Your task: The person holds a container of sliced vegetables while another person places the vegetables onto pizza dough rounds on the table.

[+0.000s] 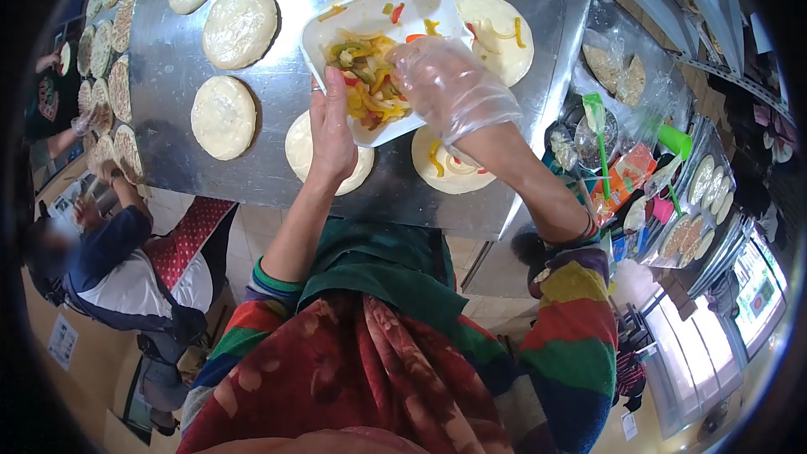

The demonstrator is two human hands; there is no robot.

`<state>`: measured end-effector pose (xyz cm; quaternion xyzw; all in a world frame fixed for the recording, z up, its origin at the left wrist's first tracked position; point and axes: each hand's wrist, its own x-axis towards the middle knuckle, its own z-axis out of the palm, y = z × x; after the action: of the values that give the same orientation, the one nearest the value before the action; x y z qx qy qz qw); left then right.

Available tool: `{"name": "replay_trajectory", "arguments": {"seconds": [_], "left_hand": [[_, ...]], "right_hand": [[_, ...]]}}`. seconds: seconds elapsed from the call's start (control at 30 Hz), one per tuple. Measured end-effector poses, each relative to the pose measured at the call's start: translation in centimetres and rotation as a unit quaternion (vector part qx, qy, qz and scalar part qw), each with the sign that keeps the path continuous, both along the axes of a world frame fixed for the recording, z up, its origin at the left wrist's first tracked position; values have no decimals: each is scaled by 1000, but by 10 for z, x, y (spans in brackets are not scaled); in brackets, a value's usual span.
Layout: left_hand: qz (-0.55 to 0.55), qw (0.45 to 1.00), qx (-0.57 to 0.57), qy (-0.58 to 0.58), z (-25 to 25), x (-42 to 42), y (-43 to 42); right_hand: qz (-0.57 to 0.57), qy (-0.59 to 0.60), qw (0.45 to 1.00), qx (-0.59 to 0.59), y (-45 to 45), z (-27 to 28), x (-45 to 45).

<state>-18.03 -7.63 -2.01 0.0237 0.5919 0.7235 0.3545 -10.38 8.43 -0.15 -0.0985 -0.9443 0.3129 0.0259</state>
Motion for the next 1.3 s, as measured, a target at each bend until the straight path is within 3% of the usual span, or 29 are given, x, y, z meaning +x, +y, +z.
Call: {"name": "replay_trajectory", "arguments": {"seconds": [0.03,0.13,0.33,0.43,0.63,0.73,0.83,0.93,0.97,1.07,1.17,1.3], "left_hand": [[-3,1000,5,-18,-4,0,-1],[-10,1000,7,-10,-6,0,0],[0,1000,0,-20,-9,-2,2],[13,1000,-20,-4,-6,-5,2],[22,999,-33,-26,-14,-11,0],[25,999,-46,17,-20,-12,3],[18,999,-23,-16,-20,-15,8],[14,1000,-6,-26,-17,-17,15],[13,999,-4,-31,-16,-17,16],[15,999,-4,-33,-10,-19,20],[19,1000,-6,-18,-7,-19,21],[16,999,-10,-33,-11,-18,21]], "right_hand": [[-8,-5,1000,-22,3,-3,1],[-59,-104,959,-256,13,21,-9],[-94,-87,920,-370,38,26,-11],[-143,-88,925,-341,65,41,-19],[-244,-57,898,-361,108,22,-28],[-168,-43,920,-352,96,25,-32],[-89,-38,950,-297,75,12,-33],[28,-84,994,-62,47,24,-27],[3,-95,983,-157,45,20,-24],[36,-54,996,-60,51,5,-22],[17,-19,999,-46,54,3,-18],[-20,-63,989,-135,56,13,-19]]}}
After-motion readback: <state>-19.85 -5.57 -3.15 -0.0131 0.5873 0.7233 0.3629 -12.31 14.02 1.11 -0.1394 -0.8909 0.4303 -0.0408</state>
